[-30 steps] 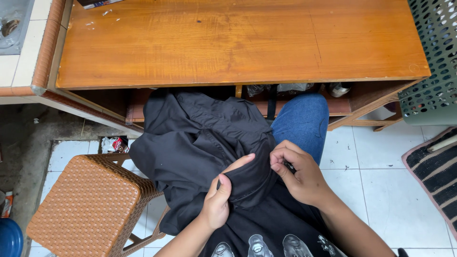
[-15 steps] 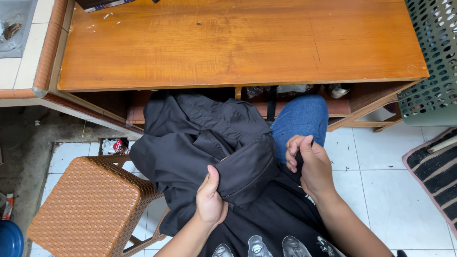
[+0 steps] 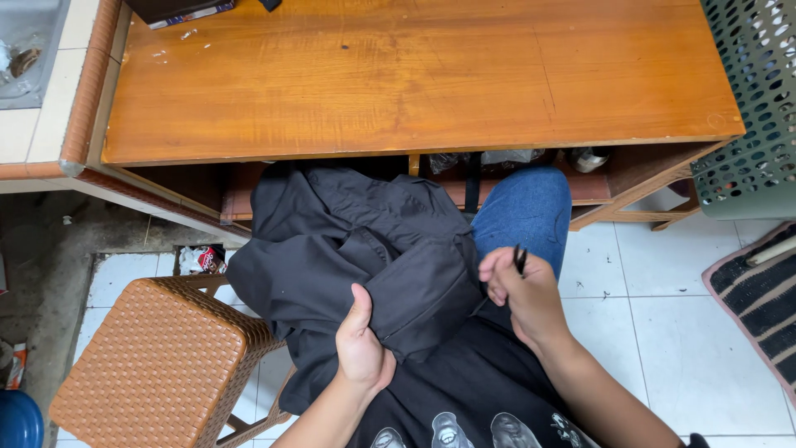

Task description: The person sits on a low stool and uses a small knife to cut the seam of a black garment held on their lap. They manipulate the fabric with both hands to align the edges and make precise cuts along the seam line.

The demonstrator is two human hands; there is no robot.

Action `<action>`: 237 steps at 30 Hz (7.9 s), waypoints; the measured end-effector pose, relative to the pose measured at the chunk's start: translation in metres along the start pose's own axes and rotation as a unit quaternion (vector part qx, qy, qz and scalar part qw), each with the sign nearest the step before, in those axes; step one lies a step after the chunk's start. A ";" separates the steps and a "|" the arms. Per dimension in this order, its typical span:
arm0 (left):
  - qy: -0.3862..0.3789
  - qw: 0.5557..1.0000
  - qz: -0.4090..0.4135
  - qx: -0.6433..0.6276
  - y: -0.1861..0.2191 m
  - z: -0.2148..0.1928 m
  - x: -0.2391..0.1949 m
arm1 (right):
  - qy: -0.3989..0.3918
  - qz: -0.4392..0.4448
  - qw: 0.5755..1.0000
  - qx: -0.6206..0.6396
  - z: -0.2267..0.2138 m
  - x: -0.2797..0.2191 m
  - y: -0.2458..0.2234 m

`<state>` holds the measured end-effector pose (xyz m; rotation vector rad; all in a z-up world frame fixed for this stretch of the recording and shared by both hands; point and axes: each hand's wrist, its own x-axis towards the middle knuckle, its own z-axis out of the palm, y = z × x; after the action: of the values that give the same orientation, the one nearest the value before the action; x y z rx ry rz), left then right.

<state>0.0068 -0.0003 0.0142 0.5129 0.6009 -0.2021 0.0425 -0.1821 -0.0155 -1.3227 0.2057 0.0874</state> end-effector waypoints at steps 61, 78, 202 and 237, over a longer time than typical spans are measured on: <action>-0.254 0.780 0.287 0.494 0.031 0.009 0.008 | 0.068 -0.406 0.867 -0.281 0.005 0.004 -0.067; -0.243 0.782 0.302 0.487 0.017 0.001 0.009 | 0.024 -0.508 0.736 -0.448 0.023 -0.027 -0.039; -0.163 0.698 0.628 0.303 0.069 0.049 0.034 | -0.049 -0.428 0.883 -0.187 0.062 0.038 -0.054; 0.046 0.987 0.153 -0.001 0.081 0.035 0.078 | -0.104 -0.539 0.785 -0.287 0.065 0.043 -0.047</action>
<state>0.1132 0.0479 0.0257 0.6076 0.6028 0.1147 0.0990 -0.1331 0.0357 -1.8446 -0.8535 -0.7347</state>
